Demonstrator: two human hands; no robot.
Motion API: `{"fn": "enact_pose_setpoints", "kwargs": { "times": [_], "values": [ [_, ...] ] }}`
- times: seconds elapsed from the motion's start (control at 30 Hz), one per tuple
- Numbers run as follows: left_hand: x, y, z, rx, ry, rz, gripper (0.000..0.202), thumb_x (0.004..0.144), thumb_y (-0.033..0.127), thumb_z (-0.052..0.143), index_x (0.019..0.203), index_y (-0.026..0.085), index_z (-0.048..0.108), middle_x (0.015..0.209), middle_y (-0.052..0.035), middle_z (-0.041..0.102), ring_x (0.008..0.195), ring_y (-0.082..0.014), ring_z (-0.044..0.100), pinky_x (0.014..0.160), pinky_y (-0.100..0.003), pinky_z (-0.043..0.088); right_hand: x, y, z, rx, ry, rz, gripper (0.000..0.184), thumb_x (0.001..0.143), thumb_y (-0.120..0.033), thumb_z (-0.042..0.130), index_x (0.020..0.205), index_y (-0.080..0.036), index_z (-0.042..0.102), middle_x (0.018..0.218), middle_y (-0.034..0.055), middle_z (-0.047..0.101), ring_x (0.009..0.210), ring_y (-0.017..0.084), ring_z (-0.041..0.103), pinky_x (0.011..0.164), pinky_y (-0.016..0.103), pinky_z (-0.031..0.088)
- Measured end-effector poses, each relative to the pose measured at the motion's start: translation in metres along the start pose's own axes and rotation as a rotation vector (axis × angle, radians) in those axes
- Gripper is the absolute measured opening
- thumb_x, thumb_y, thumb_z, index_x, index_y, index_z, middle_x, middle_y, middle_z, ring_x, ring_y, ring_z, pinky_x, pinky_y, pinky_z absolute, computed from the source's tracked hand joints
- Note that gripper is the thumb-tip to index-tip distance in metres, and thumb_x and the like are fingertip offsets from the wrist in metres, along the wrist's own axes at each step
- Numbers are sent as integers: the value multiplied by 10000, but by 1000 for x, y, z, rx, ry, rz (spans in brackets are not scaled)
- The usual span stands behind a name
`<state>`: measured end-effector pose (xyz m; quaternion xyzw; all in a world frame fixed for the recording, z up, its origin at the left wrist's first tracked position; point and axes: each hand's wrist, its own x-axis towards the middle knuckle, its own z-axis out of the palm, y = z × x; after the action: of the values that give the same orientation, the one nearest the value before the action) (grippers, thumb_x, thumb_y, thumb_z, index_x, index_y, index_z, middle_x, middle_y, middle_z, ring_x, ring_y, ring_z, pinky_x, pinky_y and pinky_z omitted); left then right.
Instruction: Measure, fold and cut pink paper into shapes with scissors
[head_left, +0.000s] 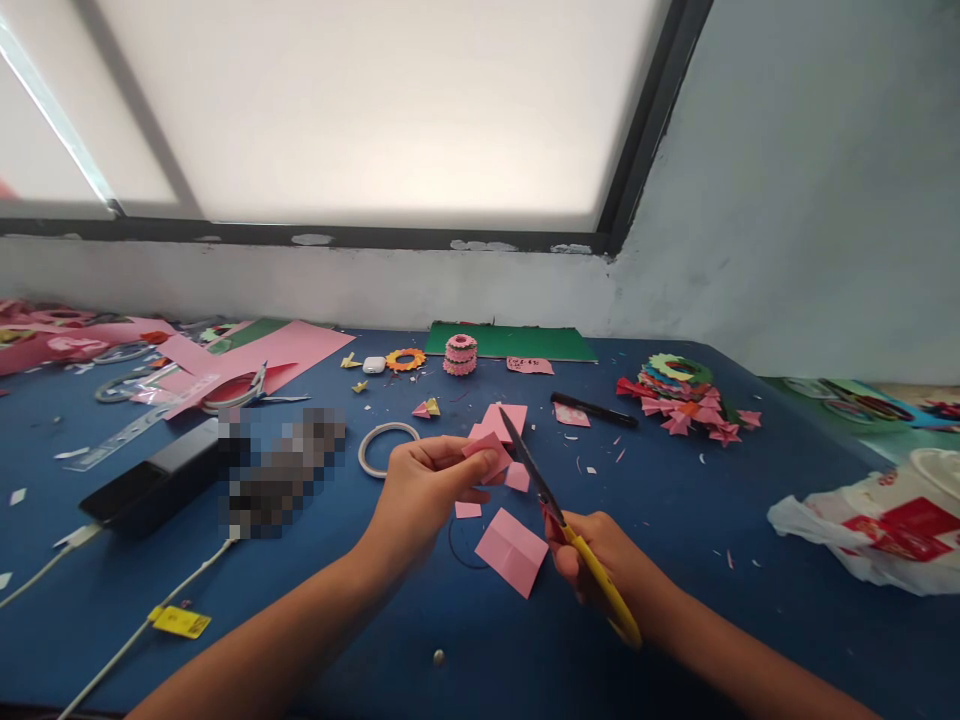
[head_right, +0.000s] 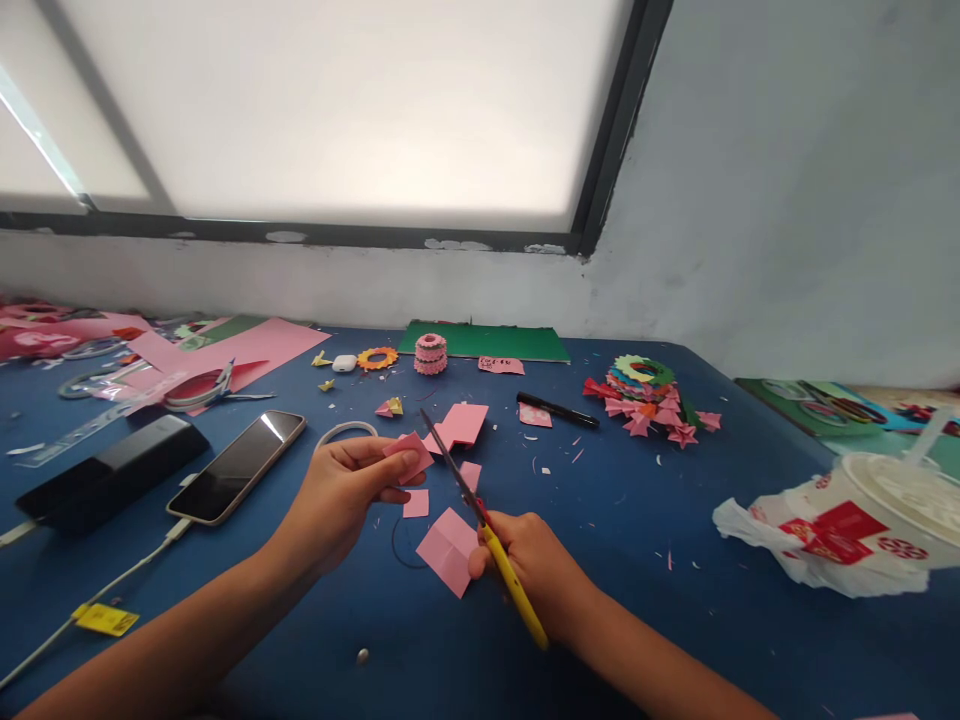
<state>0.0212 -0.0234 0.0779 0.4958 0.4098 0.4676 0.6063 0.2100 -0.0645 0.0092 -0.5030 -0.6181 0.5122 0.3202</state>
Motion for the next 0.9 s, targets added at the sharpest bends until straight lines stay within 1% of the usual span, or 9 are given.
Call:
{"fn": "enact_pose_setpoints", "kwargs": {
  "times": [0.1, 0.2, 0.27, 0.37, 0.47, 0.57, 0.7, 0.77, 0.9],
  "values": [
    [-1, 2, 1, 40, -48, -57, 119, 652, 267, 742, 700, 161, 716, 676, -40, 710, 654, -143, 669, 524, -175, 503, 2, 4, -2, 209, 22, 42, 434, 683, -603, 580, 653, -194, 438, 455, -76, 394, 357, 67, 338, 342, 179, 286],
    [-2, 1, 4, 118, -161, -157, 72, 655, 228, 717, 661, 157, 708, 631, -36, 696, 627, -139, 663, 519, -176, 491, 2, -1, -3, 305, 27, 20, 490, 688, -663, 543, 693, -178, 469, 450, -75, 407, 347, 61, 331, 333, 175, 272],
    [-4, -2, 7, 163, -238, -212, 62, 649, 209, 706, 636, 149, 698, 601, -34, 686, 605, -137, 655, 515, -179, 489, 1, -8, -1, 293, 40, -27, 458, 729, -622, 530, 707, -167, 487, 457, -58, 458, 334, 59, 349, 338, 178, 266],
    [-6, -9, 9, 194, -316, -273, 72, 642, 207, 705, 626, 139, 688, 583, -29, 677, 568, -122, 640, 527, -180, 489, 1, -15, 2, 335, 49, -114, 335, 763, -492, 553, 721, -167, 482, 495, -41, 525, 327, 58, 377, 355, 185, 278],
    [-8, -13, 11, 199, -353, -305, 73, 640, 203, 705, 625, 135, 680, 579, -19, 672, 549, -106, 627, 532, -172, 482, 0, -15, 4, 385, 33, -168, 269, 777, -421, 566, 726, -172, 478, 484, -55, 515, 335, 59, 389, 379, 187, 308],
    [-10, -12, 13, 216, -370, -301, 84, 646, 207, 704, 647, 125, 685, 596, -28, 678, 539, -102, 619, 539, -179, 482, -3, -13, 4, 368, 37, -186, 246, 784, -392, 575, 724, -169, 492, 489, -59, 502, 362, 59, 401, 398, 185, 320],
    [-11, -11, 15, 201, -361, -269, 140, 669, 263, 704, 689, 125, 692, 650, -48, 695, 602, -126, 641, 572, -199, 499, -4, -11, 5, 335, 118, -175, 246, 781, -395, 572, 711, -174, 492, 482, -63, 475, 371, 71, 403, 387, 193, 309],
    [-12, -13, 16, 166, -356, -244, 170, 687, 295, 699, 728, 130, 691, 698, -50, 701, 655, -137, 651, 583, -198, 506, -4, -10, 6, 371, 161, -203, 249, 787, -393, 573, 699, -176, 486, 487, -62, 473, 372, 70, 394, 386, 194, 304],
    [-16, -18, 19, 127, -348, -184, 216, 712, 343, 686, 781, 138, 693, 738, -49, 699, 675, -148, 651, 559, -197, 513, -2, -5, 8, 460, 211, -267, 258, 798, -380, 589, 680, -179, 479, 489, -63, 470, 375, 66, 387, 383, 192, 297]
  ]
}}
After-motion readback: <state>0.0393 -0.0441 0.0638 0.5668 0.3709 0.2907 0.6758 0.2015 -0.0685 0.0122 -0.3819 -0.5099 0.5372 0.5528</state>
